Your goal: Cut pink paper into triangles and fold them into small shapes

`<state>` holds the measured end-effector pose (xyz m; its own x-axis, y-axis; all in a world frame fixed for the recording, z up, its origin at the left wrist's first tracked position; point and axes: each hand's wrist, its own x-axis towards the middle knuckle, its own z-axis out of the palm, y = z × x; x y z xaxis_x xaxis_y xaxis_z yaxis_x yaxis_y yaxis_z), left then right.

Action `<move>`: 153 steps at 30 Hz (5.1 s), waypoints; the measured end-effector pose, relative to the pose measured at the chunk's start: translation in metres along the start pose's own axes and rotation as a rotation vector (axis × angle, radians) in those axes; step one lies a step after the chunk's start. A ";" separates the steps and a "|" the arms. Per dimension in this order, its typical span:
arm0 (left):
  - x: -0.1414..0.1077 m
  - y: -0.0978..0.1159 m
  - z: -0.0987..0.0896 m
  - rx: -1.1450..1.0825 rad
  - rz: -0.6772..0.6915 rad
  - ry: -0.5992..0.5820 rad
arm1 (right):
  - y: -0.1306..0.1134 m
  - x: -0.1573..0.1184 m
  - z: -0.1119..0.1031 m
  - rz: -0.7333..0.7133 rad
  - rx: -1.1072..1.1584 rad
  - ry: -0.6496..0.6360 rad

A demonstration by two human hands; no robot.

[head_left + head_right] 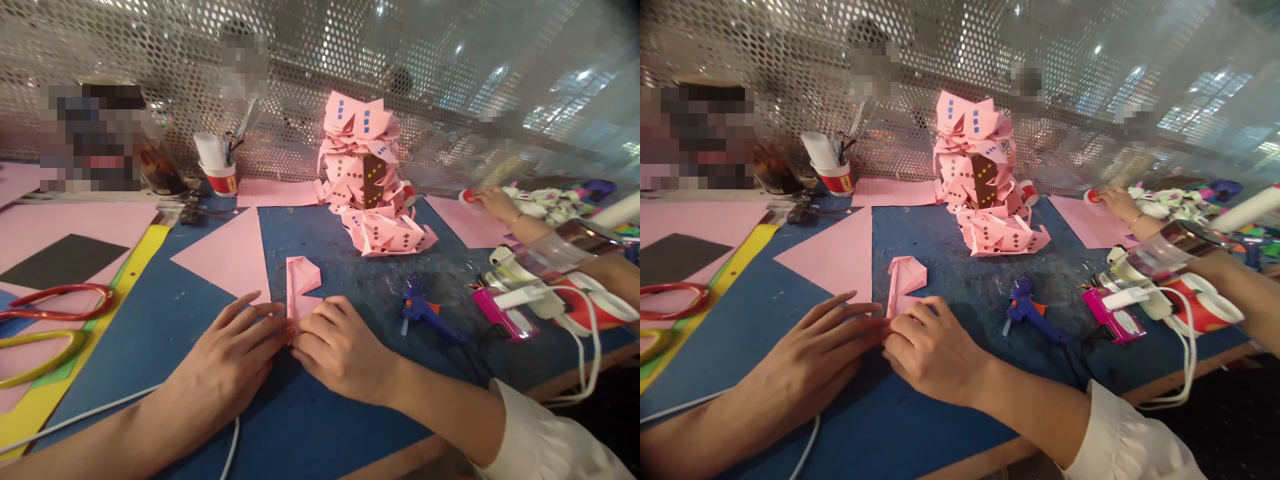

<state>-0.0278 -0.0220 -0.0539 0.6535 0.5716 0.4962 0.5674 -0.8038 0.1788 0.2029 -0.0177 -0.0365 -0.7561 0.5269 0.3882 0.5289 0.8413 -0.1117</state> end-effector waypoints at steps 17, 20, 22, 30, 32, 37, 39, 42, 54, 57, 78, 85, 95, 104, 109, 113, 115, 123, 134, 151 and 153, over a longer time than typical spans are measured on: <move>0.005 -0.002 -0.003 -0.017 0.020 -0.008 | -0.001 -0.001 0.004 -0.039 -0.056 0.027; 0.005 -0.002 -0.003 -0.033 0.000 -0.012 | -0.003 -0.001 0.003 -0.088 -0.099 0.019; 0.004 -0.002 -0.002 -0.044 -0.013 -0.010 | -0.005 -0.001 0.003 -0.121 -0.124 0.017; 0.003 -0.002 0.000 -0.044 -0.030 0.000 | -0.006 -0.003 0.003 -0.098 -0.129 0.014; 0.004 -0.002 0.000 -0.046 -0.032 0.006 | -0.006 -0.003 0.003 -0.071 -0.102 0.020; 0.004 -0.002 -0.001 -0.051 -0.025 -0.006 | -0.005 -0.002 0.002 -0.054 -0.071 0.020; 0.004 -0.002 -0.001 -0.052 -0.022 -0.002 | -0.005 -0.003 0.002 -0.049 -0.063 0.009; 0.004 -0.002 -0.002 -0.049 -0.026 -0.006 | -0.005 -0.003 0.003 -0.038 -0.057 -0.010; 0.004 -0.002 -0.002 -0.076 -0.051 -0.029 | -0.007 -0.002 0.001 -0.119 -0.131 -0.040; 0.005 -0.002 -0.002 -0.080 -0.049 -0.021 | -0.008 -0.002 -0.001 -0.125 -0.152 -0.060; 0.005 -0.002 -0.002 -0.084 -0.056 -0.013 | -0.008 -0.004 0.002 -0.051 -0.094 0.063; 0.004 -0.002 -0.002 -0.054 -0.037 -0.009 | -0.008 -0.004 0.002 -0.043 -0.099 0.075; -0.002 0.004 -0.008 0.021 -0.001 -0.062 | -0.007 -0.005 0.001 -0.026 -0.065 0.063; -0.011 0.010 -0.001 0.144 0.054 -0.056 | -0.006 -0.006 -0.003 -0.031 -0.075 0.089; -0.011 0.009 -0.002 0.128 0.056 -0.052 | -0.005 -0.006 -0.006 -0.021 -0.083 0.101; -0.012 0.009 -0.003 0.133 0.072 -0.071 | -0.004 -0.007 -0.007 -0.024 -0.097 0.119; -0.012 0.008 -0.002 0.135 0.073 -0.075 | -0.004 -0.008 -0.008 -0.020 -0.104 0.123; -0.014 0.007 0.000 0.154 0.083 -0.063 | -0.001 -0.009 -0.007 -0.038 -0.097 0.121; -0.012 0.007 0.000 0.143 0.083 -0.048 | 0.003 -0.010 -0.008 -0.020 -0.100 0.121; -0.007 0.008 0.002 0.093 0.086 0.028 | 0.004 -0.001 0.003 0.062 0.064 -0.052; -0.005 0.009 0.000 0.087 0.074 0.010 | 0.004 -0.001 0.003 0.061 0.075 -0.055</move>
<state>-0.0259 -0.0315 -0.0544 0.6904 0.5092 0.5139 0.5595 -0.8261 0.0669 0.2043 -0.0148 -0.0404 -0.7446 0.5813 0.3281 0.5456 0.8132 -0.2025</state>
